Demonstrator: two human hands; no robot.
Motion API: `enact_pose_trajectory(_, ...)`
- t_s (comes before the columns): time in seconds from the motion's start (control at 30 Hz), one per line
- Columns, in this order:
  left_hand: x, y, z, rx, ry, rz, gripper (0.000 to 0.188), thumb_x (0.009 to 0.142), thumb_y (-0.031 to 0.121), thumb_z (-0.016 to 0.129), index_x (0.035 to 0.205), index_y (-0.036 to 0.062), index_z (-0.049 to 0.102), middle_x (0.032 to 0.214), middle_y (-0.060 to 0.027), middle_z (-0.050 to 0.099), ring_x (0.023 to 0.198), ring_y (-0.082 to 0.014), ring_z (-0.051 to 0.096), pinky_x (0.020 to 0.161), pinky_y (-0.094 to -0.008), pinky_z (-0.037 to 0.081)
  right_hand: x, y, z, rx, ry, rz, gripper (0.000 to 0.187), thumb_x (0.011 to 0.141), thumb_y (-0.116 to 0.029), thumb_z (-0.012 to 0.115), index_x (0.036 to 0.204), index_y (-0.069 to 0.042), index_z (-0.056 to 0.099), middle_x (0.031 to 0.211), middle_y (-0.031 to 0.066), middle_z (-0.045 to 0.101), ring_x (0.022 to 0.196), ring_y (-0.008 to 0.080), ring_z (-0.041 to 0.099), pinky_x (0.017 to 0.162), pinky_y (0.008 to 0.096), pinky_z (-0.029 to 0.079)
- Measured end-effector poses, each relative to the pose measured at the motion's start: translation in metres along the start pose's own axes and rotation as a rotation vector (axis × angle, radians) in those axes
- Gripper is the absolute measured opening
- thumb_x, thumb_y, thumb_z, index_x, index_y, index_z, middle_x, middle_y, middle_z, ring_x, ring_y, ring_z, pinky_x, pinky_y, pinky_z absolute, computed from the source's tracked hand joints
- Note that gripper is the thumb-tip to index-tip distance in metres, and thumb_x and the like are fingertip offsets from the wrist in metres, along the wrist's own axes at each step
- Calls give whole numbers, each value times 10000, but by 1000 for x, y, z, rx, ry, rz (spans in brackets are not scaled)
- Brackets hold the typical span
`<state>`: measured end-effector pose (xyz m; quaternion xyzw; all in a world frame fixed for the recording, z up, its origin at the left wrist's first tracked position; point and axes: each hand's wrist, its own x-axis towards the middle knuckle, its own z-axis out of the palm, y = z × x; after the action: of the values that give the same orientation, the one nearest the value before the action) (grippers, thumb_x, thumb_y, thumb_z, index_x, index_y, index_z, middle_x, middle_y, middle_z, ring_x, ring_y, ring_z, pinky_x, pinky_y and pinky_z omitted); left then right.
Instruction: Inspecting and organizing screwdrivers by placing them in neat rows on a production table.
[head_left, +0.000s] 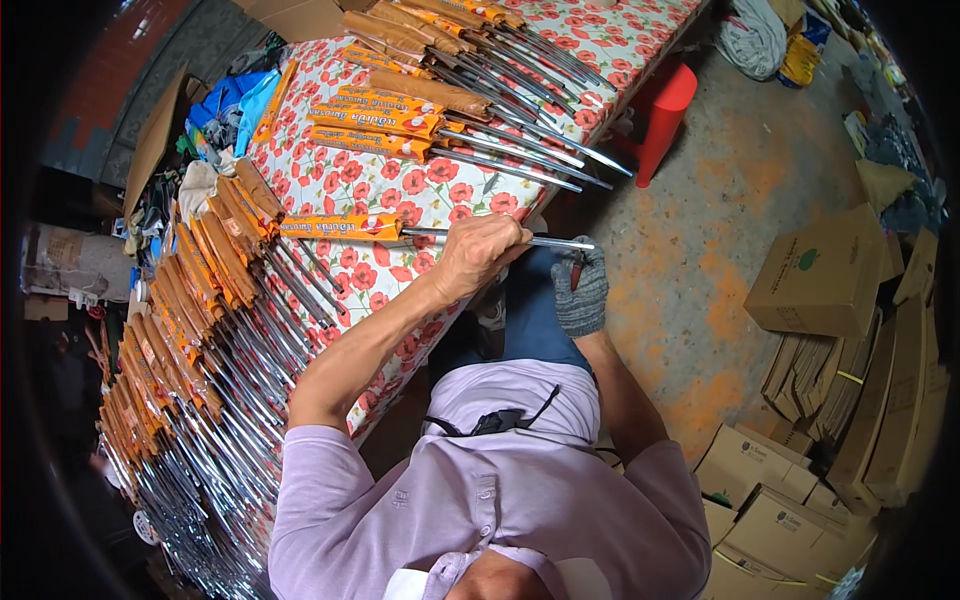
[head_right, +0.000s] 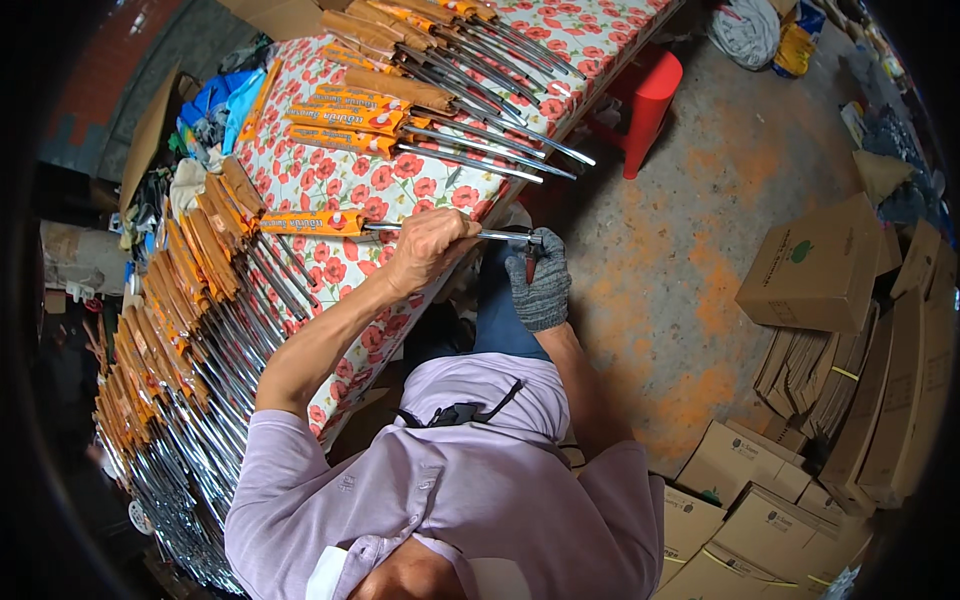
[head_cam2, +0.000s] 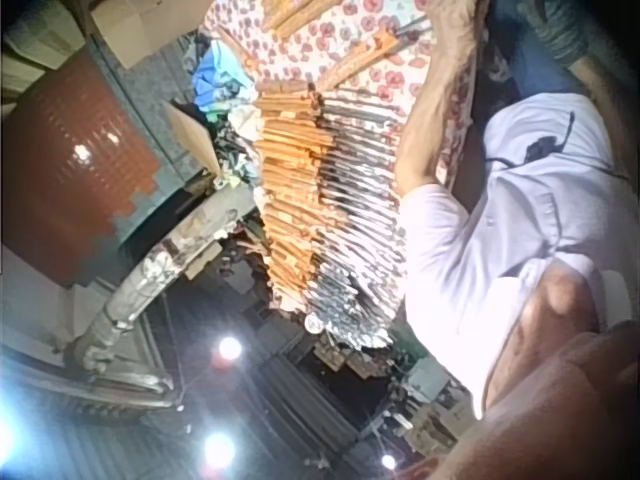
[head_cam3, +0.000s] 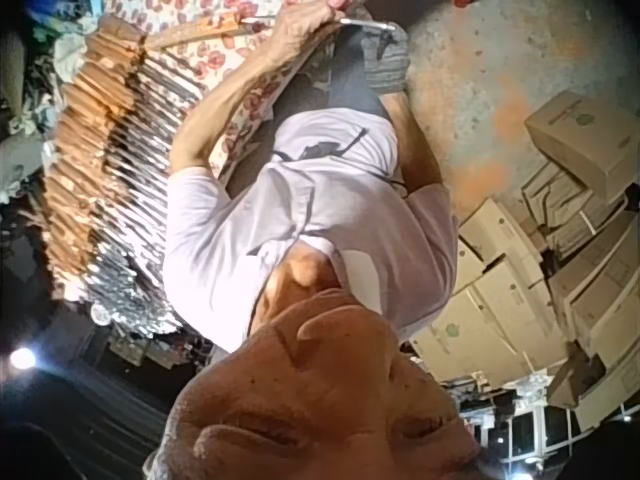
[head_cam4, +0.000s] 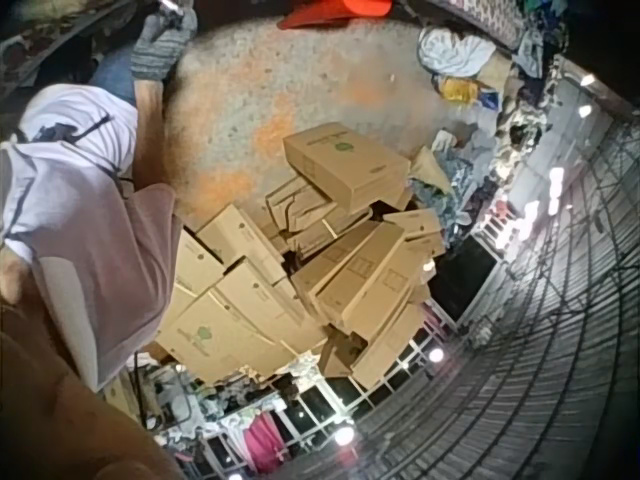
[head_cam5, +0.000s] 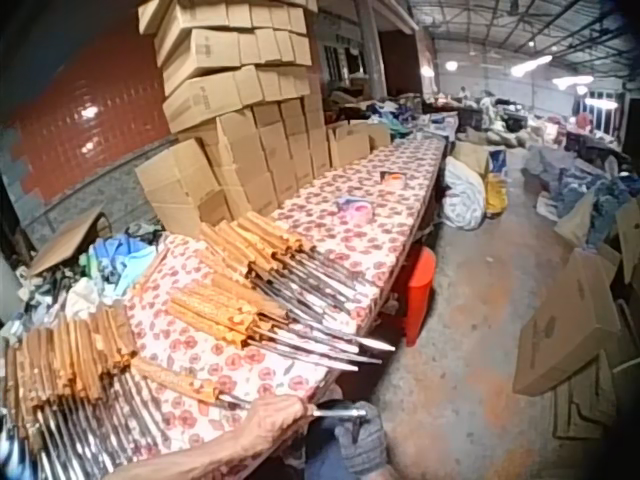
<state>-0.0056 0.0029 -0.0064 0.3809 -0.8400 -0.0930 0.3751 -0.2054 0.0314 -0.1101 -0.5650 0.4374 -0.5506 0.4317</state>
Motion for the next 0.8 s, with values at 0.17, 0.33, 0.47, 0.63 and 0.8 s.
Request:
enact_pose_trajectory(0.17,5,2,0,-26,4,-12,201,783,10,784,827,38,590,700,-90,562,638,-254,623,548,-360,482,5,4,-4,-154,60,-67,409,910,-147,720,1248,-7,537,1039,119,633,901,214,624,844,344,520)
enact_pose_trajectory(0.33,8,0,-2,-14,-1,-7,208,787,13,789,838,37,589,719,-94,583,655,-257,640,576,-365,502,7,8,-3,-218,55,4,353,917,-165,720,1190,-7,561,1018,123,625,871,212,621,812,343,521)
enact_pose_trajectory(0.47,-6,-5,-26,65,-148,-73,213,872,116,741,1050,79,630,832,-104,662,737,-280,690,628,-392,540,5,11,17,-153,75,-85,309,931,-168,711,1163,-11,580,977,107,631,888,210,613,848,362,506)
enact_pose_trajectory(0.63,16,7,-39,59,-449,37,400,896,230,655,1278,157,562,902,-121,702,789,-315,712,624,-443,540,6,19,2,-273,103,-213,266,1023,-213,596,1138,22,645,1057,141,676,960,234,633,858,356,495)
enact_pose_trajectory(0.8,-8,42,-100,340,-552,179,318,856,207,644,1151,137,551,733,-104,615,679,-314,679,553,-454,511,-10,30,18,-411,-26,-272,351,1022,-213,585,1250,54,599,1164,177,669,1115,280,617,996,398,464)
